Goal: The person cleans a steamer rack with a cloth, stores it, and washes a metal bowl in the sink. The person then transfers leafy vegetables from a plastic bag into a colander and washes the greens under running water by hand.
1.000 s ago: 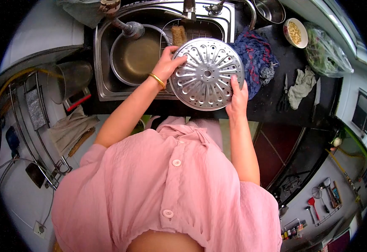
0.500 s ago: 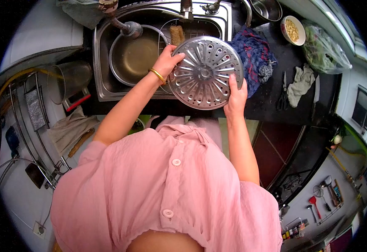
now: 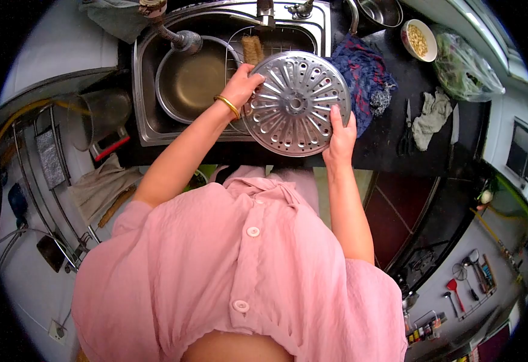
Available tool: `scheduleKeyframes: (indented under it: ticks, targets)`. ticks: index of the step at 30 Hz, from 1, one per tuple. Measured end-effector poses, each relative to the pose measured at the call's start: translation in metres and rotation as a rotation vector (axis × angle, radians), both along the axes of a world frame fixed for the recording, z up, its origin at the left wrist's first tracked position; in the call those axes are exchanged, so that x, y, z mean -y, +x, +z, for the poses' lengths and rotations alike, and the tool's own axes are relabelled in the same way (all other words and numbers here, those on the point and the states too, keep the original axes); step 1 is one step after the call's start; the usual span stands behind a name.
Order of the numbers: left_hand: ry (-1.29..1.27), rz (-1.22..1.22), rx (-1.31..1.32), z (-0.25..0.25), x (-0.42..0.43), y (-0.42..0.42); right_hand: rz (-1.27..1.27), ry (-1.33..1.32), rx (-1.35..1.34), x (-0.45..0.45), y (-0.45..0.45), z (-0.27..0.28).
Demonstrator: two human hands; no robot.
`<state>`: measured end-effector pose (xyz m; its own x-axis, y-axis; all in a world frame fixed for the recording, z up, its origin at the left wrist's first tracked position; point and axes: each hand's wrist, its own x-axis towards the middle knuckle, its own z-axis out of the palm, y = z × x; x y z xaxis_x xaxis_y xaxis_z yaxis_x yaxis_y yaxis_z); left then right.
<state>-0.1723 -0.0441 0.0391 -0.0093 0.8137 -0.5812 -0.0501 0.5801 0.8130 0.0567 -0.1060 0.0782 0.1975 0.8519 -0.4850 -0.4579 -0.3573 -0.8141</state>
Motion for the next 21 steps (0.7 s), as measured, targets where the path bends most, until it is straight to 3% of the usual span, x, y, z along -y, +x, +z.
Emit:
scheduleKeyframes:
  ticks: [11,17,21]
  targets:
    - [-0.075,0.008,0.158,0.013,-0.004,-0.004,0.015,0.036,0.036,-0.003,-0.002,0.003]
    - [-0.126,0.024,0.080,0.013,-0.005,-0.002,0.001,-0.049,-0.048,0.001,0.005,-0.011]
    - [-0.124,-0.056,0.199,0.022,-0.009,-0.007,0.005,-0.099,-0.186,0.002,0.008,-0.015]
